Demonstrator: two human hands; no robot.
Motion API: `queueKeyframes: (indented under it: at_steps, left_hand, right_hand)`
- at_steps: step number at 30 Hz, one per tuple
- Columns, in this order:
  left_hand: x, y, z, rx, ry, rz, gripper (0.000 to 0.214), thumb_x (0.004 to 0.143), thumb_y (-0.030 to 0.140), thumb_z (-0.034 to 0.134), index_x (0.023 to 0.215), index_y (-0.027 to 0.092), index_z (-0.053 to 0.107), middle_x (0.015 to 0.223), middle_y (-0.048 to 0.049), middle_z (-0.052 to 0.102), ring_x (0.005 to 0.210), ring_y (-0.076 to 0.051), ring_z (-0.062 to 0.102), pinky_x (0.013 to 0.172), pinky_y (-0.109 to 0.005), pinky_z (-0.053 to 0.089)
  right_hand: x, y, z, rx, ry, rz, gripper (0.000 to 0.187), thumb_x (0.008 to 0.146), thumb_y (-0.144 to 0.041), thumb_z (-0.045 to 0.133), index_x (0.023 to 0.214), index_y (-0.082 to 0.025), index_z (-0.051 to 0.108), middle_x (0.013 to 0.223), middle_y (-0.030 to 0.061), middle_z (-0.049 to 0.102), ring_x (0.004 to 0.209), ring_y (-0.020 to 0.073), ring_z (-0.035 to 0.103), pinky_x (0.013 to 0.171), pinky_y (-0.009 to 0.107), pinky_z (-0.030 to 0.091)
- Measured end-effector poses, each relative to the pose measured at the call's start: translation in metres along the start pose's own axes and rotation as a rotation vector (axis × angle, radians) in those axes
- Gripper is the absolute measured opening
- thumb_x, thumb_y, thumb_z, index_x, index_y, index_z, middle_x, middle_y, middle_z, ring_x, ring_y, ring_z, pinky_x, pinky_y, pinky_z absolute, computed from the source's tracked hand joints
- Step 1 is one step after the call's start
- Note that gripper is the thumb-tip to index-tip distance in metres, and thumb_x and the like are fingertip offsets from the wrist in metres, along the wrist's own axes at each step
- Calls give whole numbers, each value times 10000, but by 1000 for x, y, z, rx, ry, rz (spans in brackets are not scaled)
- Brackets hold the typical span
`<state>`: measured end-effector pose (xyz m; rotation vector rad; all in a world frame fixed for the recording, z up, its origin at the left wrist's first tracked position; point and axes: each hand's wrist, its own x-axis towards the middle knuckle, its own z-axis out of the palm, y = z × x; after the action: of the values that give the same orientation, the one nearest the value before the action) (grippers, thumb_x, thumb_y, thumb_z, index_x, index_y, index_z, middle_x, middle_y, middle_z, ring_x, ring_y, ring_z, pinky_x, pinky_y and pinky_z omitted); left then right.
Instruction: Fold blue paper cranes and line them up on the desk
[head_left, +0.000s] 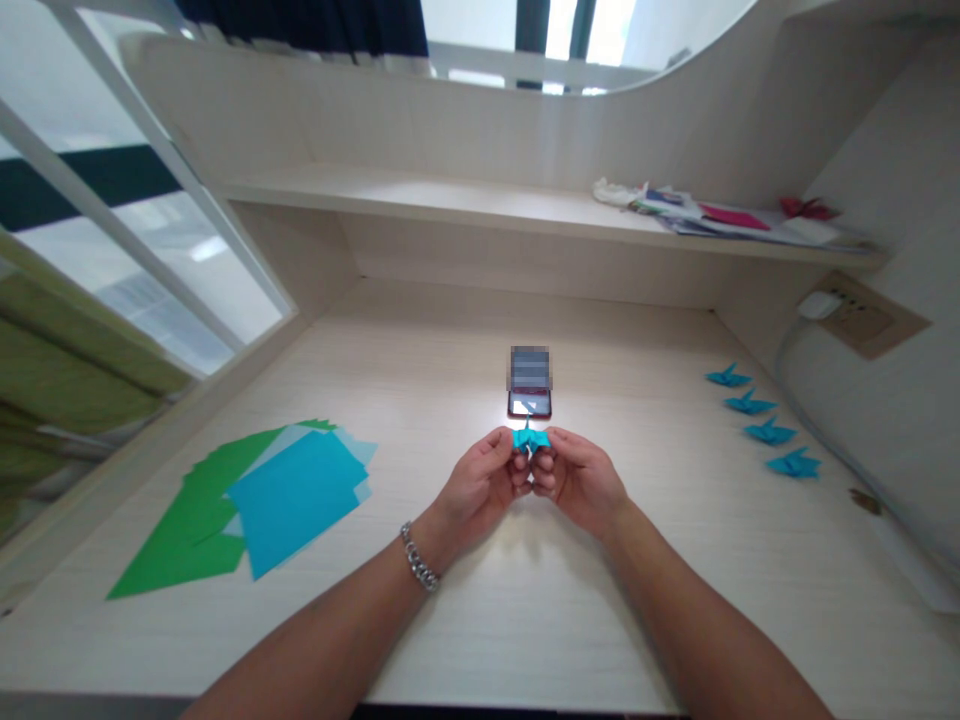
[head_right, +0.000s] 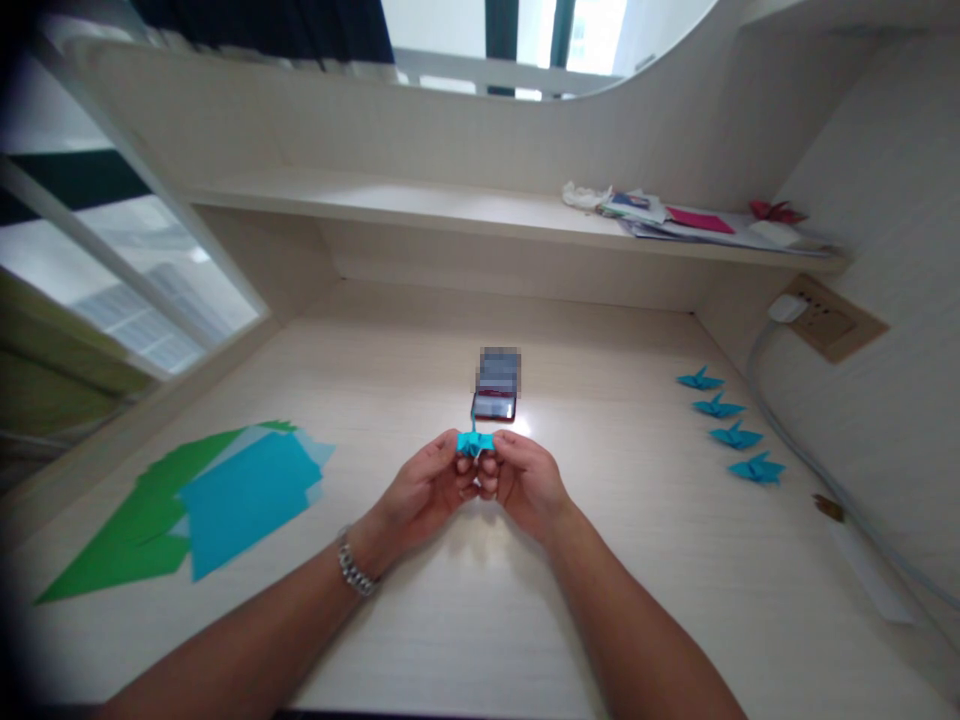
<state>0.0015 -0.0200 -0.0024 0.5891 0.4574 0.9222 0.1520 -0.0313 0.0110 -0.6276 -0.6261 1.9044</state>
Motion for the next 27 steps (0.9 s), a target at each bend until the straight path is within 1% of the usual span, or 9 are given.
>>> queueKeyframes:
  at_steps: [4, 7, 11, 14, 18, 22, 25, 27]
  left_hand:
    - [0, 2, 1, 63, 21, 10, 246, 838, 374, 651, 778, 155, 557, 711, -18, 561, 614, -120, 531, 611, -263, 433]
    - [1, 3, 1, 215, 64, 29, 235, 851, 359, 636, 768, 151, 564, 670, -7, 546, 596, -108, 509, 571, -235, 400]
    - [2, 3, 0, 391, 108, 48, 264, 837, 358, 643, 708, 145, 554, 638, -7, 546, 567, -101, 491, 533, -224, 369]
    - [3, 2, 0, 412, 104, 8, 276, 840, 389, 623, 726, 143, 567, 623, -8, 546, 526, -99, 480, 493, -222, 346]
    - [2, 3, 0, 373, 85, -34, 283, 828, 387, 637, 716, 135, 574, 595, -4, 534, 489, -92, 466, 450, -209, 322]
    - [1, 5, 2, 201, 71, -64, 243, 808, 348, 678, 761, 127, 588, 649, -17, 564, 533, -89, 507, 491, -199, 373]
    - [0, 4, 3, 95, 73, -72, 244, 793, 344, 703, 804, 125, 596, 700, -30, 593, 555, -91, 529, 524, -205, 408]
    - [0, 3, 3, 58, 63, -68, 246, 790, 344, 709, 798, 128, 591, 705, -27, 593, 560, -90, 532, 543, -210, 423]
  right_hand:
    - [1, -1, -3, -43, 29, 26, 171, 806, -301, 650, 759, -161, 564, 599, -18, 557, 457, 92, 506, 469, 216, 397]
    - [3, -3, -8, -133, 91, 35, 200, 788, -341, 656, 753, -162, 574, 581, -10, 563, 454, 107, 514, 436, 219, 388]
    - [5, -5, -13, -319, 177, 32, 231, 773, -361, 671, 724, -153, 583, 553, -14, 548, 432, 92, 482, 397, 198, 339]
    - [4, -5, -14, -377, 167, 32, 225, 749, -336, 696, 701, -153, 575, 541, -15, 555, 418, 86, 475, 390, 195, 334]
    - [3, -5, -12, -314, 106, 49, 223, 734, -316, 720, 700, -151, 574, 537, -14, 568, 402, 86, 483, 378, 191, 349]
    - [2, -4, -9, -141, 80, 78, 205, 735, -287, 732, 717, -145, 586, 558, -8, 586, 422, 77, 505, 398, 172, 391]
    - [3, -1, -7, -34, 60, 66, 201, 755, -294, 725, 743, -134, 604, 575, 1, 594, 441, 77, 522, 428, 173, 423]
    - [3, 1, -6, 10, 49, 51, 208, 760, -297, 725, 748, -122, 613, 583, 10, 601, 454, 76, 529, 452, 173, 439]
